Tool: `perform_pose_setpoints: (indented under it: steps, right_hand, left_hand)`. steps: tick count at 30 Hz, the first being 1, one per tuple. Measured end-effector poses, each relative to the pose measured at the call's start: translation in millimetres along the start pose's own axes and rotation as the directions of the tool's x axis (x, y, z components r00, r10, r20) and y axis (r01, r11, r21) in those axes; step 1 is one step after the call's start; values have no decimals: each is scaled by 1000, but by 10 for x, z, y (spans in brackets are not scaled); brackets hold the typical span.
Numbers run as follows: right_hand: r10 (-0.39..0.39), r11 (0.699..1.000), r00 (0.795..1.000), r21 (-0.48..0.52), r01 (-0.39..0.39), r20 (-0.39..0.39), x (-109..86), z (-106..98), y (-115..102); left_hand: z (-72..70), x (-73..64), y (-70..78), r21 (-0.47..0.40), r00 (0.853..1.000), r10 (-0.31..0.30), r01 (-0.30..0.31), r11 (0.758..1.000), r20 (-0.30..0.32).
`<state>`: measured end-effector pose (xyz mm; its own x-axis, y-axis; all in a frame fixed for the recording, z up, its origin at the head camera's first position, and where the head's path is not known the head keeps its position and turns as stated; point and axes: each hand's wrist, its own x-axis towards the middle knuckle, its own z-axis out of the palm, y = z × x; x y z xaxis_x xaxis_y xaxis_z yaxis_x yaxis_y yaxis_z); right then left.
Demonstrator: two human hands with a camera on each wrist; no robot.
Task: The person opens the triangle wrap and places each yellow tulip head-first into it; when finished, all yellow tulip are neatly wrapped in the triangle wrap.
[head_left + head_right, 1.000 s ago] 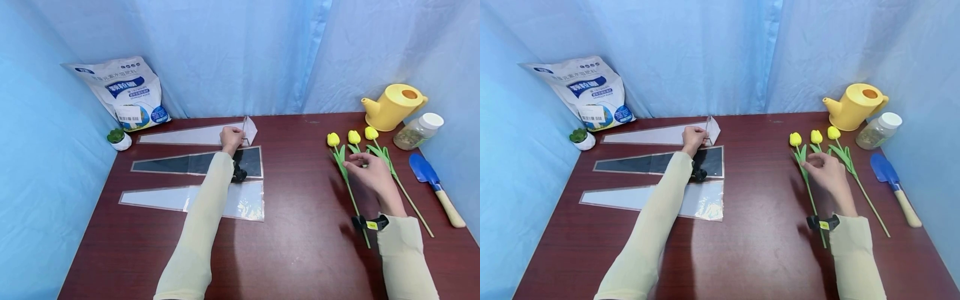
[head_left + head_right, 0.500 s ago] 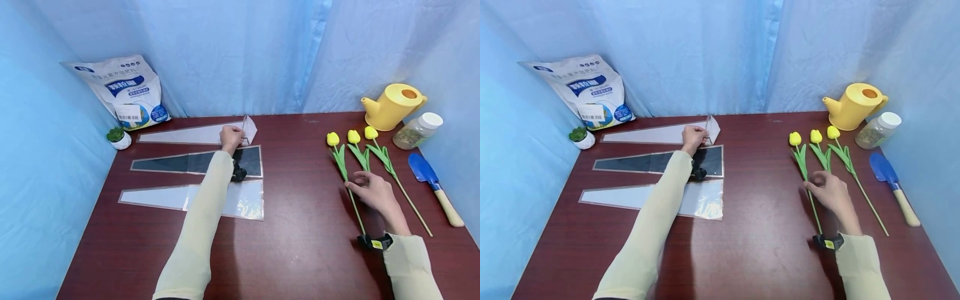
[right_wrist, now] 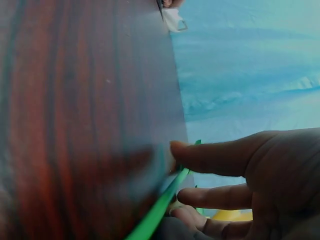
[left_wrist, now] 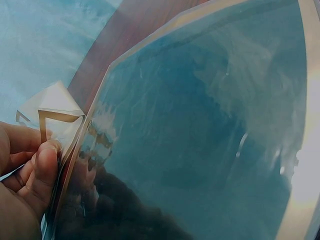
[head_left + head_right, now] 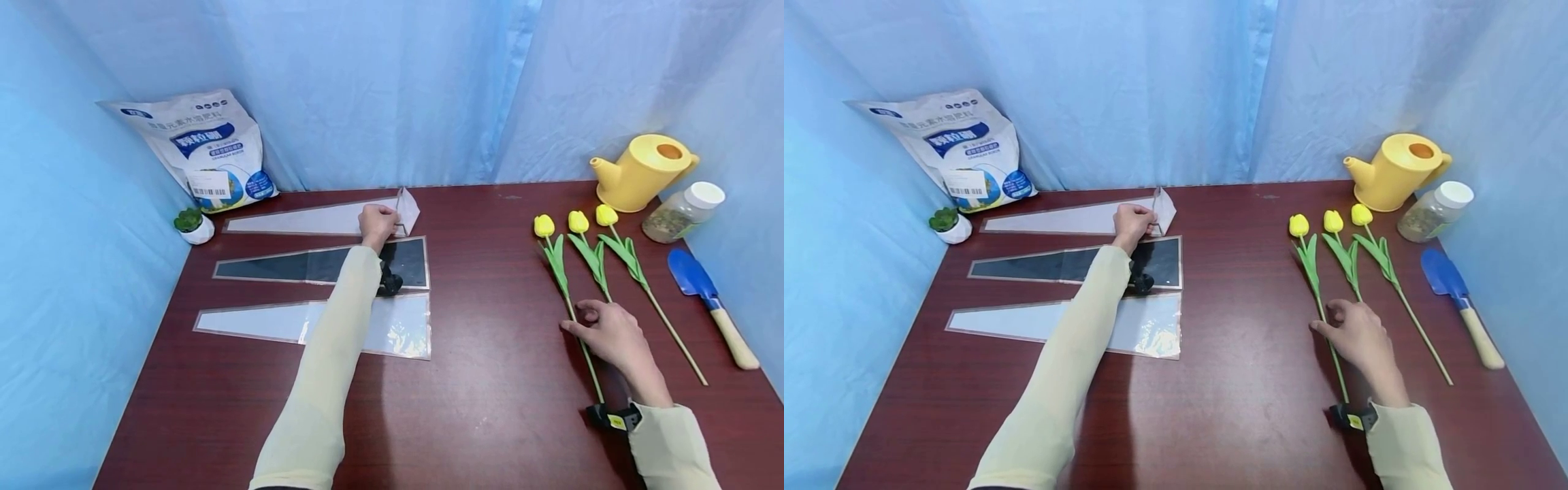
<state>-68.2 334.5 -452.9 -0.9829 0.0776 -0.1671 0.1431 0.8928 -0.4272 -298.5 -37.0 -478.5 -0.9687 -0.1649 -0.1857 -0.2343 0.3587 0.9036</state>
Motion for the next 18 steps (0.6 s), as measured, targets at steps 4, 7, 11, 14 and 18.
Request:
perform_pose_setpoints:
  steps: [4,7,11,14,18]
  right_hand:
    - [8,1000,1000,-28,-8,-7,-53,42,-34]
    - [13,1000,1000,-28,-13,-23,-70,81,-61]
    - [10,1000,999,-24,-11,-52,-68,113,-94]
    - [7,1000,998,-26,-9,-56,-61,111,-106]
    - [13,1000,999,-22,-13,-36,-54,89,-101]
  left_hand:
    - [2,4,5,1,1000,-2,2,1000,3]
    - [-1,2,7,1,1000,1,-1,1000,-2]
    - [-9,-3,6,1,1000,4,-4,1000,-10]
    - [-9,-2,3,2,1000,5,-5,1000,-9]
    - [-1,9,-1,1,1000,3,-3,1000,0]
